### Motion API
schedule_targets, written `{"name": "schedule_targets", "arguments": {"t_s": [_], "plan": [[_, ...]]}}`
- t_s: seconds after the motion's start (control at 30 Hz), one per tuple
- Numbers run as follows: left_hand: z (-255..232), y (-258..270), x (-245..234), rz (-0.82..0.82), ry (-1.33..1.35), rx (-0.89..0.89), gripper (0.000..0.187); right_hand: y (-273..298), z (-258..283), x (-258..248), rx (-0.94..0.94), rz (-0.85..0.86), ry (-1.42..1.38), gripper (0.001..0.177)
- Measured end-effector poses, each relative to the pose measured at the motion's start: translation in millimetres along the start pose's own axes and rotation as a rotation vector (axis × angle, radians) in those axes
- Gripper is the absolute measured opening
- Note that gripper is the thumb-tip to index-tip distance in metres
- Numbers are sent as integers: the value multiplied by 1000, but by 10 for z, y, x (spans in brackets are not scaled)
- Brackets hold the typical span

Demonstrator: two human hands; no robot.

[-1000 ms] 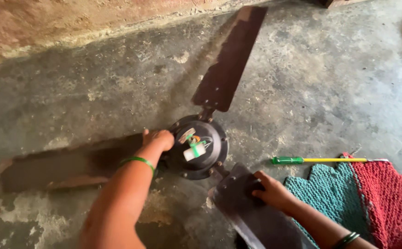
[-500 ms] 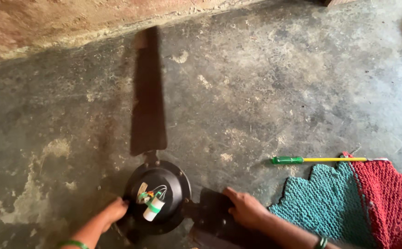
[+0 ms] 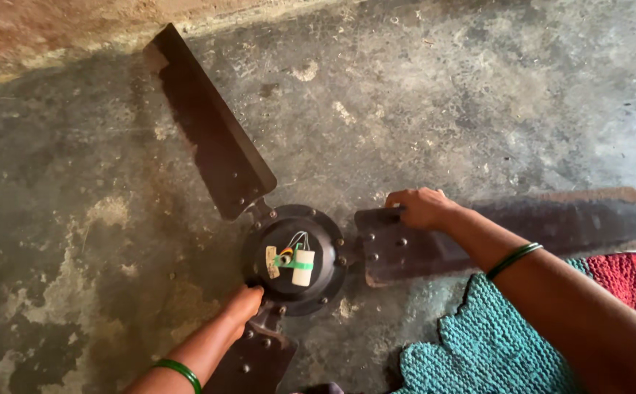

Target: The person uses a screwdriver to tighten screws on the central hub of a ceiling fan lying on the floor. They adjust the fan blades and continue securing the hub components.

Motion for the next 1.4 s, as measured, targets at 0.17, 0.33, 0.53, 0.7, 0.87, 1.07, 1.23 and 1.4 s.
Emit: {"name": "schedule_targets", "arguments": {"t_s": [0.17,0.33,0.53,0.7,0.87,1.07,1.23,1.4], "plan": [[-249,137,-7,118,-6,14,26,72,133,-258,-50,-80,-24,46],[-607,153,-189,15,-78,187,39,490,433,-284,-68,-94,122,81],[-977,80,-471,-162,264,107,65,1056,757,94,-245,13,335,96],[-1083,234,-211,-244,198,179,61,1135,797,258,-370,-166,460,99],[-990,485,-224,-323,418,338,49,1026,785,329,-433,-240,528,97],[-706,410,-55,-477,714,271,49,608,877,101,-576,-349,631,90],[-912,26,-360,-586,846,294,48,-79,1232,-211,-658,-423,620,80],[-1346,-509,-899,-680,826,282,49,-730,1445,-335,-564,-287,726,91]]}}
Point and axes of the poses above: each hand's wrist, its own y-axis away from the middle knuckle, its own x-axis out of the palm, z = x × y, the point moved 7 cm from there along -y, towards the middle knuckle, and after that the axes turned 8 degrees about -z, right-handed, at the moved point
